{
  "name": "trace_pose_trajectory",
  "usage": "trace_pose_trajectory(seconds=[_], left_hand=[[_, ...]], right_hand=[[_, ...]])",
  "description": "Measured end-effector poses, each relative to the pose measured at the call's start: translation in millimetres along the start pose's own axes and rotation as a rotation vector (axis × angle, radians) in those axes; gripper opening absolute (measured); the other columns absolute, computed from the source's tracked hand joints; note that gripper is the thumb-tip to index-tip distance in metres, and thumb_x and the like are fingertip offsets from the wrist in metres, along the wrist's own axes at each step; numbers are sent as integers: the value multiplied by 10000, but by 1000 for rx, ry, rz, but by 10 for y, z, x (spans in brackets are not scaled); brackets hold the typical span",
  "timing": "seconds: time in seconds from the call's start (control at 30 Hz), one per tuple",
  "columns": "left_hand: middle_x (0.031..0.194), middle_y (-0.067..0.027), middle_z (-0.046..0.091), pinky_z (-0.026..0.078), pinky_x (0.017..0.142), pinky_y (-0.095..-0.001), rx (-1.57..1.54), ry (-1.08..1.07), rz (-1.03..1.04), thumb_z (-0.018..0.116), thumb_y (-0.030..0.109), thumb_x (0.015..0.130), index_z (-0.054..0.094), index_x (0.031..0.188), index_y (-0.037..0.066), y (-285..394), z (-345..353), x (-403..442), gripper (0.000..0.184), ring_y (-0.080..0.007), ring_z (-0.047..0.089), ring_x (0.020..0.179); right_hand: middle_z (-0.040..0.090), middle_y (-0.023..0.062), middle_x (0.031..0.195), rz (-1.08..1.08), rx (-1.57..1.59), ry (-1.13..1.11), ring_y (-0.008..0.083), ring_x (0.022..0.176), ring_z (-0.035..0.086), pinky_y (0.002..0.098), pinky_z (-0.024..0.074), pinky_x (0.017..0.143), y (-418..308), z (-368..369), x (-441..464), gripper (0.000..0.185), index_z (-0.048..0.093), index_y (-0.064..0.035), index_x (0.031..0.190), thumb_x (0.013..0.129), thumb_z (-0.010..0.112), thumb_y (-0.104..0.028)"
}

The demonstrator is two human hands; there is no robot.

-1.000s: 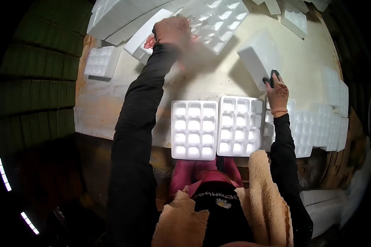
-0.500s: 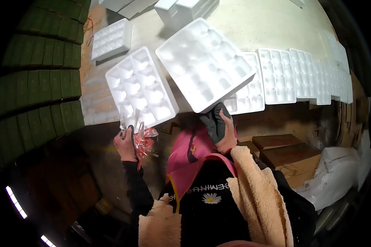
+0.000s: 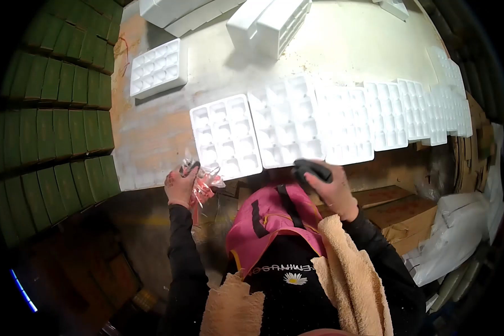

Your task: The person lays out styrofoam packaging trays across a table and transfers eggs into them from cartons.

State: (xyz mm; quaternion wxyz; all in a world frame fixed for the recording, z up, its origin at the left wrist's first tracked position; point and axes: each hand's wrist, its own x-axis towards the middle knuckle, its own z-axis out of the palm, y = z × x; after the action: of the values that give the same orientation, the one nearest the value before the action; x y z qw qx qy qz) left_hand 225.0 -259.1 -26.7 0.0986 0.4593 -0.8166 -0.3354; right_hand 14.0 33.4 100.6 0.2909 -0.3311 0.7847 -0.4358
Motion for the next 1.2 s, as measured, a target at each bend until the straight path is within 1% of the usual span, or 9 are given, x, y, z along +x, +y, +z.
trace_pose_trajectory(seconds=[0.1, 0.17, 0.27, 0.37, 0.5, 0.63, 0.83, 0.9, 1.2], left_hand=[[733, -102, 663, 496, 662, -382, -138, 185, 125, 744, 446, 736, 575, 1131, 94, 767, -195, 749, 556, -295, 651, 699], [772, -93, 679, 504, 702, -372, -26, 222, 224, 756, 521, 698, 441, 1333, 99, 1500, -177, 1376, 825, -281, 664, 738], [878, -105, 707, 516, 766, -367, 96, 111, 343, 757, 620, 648, 317, 1443, 23, 2439, -61, 2228, 1087, -279, 681, 846], [995, -130, 700, 520, 808, -361, 314, -168, 329, 698, 700, 648, 312, 1423, -34, 2860, 156, 2767, 1135, -273, 677, 938], [1011, -119, 692, 520, 825, -379, 226, -120, 297, 613, 651, 719, 460, 1275, -10, 2624, 307, 2874, 878, -274, 676, 940], [868, -123, 671, 516, 746, -366, -40, 103, 302, 718, 541, 707, 550, 1130, -12, 2009, -604, 2290, 716, -271, 671, 818], [746, -14, 572, 490, 613, -246, -848, 253, -104, 705, 107, 832, 560, 888, 8, -1002, -2029, 1086, 185, -96, 583, 671], [783, -33, 585, 498, 633, -252, -750, 348, -78, 675, 103, 857, 574, 976, -18, -2400, -1973, 652, 198, -114, 598, 704], [795, -15, 590, 452, 577, -254, -937, 69, -530, 682, 145, 869, 573, 856, 24, -4075, -2310, -261, 163, -93, 556, 666]], right_hand=[[683, 159, 910, -58, -725, 276, 273, 781, 685, 326, 540, 689, 88, -380, 690, 483, 528, -3, 1241, 864, 643, -281], [671, 159, 899, 33, -1058, 134, 293, 751, 675, 349, 535, 650, 410, -323, 948, 507, 530, -27, 1222, 855, 639, -359], [671, 137, 932, 131, -1137, 214, 281, 738, 672, 352, 529, 628, 53, -438, 1284, 551, 523, -52, 1241, 814, 691, -358], [617, 161, 1056, -277, -830, 612, 316, 912, 606, 380, 497, 760, 52, -541, 2025, 657, 476, -32, 1282, 762, 753, -323], [501, 215, 1279, -348, -518, 715, 374, 1190, 467, 423, 422, 991, 504, -325, 3278, 854, 377, 0, 1360, 692, 813, -305], [621, 135, 1106, -387, -391, 717, 353, 1068, 526, 412, 428, 924, 687, -316, 3568, 406, 618, -12, 1112, 751, 744, -147], [612, 136, 1047, -944, -659, 593, 360, 1003, 535, 460, 445, 894, -767, 666, 2407, 342, 639, -53, 1018, 701, 759, -8], [600, 102, 1016, -1033, -614, 361, 340, 1018, 529, 491, 433, 912, -1049, 1568, 2085, 362, 643, -89, 995, 652, 757, -63], [592, 45, 807, -920, -817, -175, 236, 893, 543, 371, 421, 766, -945, 4152, 1590, 129, 673, -106, 850, 759, 590, -148]])
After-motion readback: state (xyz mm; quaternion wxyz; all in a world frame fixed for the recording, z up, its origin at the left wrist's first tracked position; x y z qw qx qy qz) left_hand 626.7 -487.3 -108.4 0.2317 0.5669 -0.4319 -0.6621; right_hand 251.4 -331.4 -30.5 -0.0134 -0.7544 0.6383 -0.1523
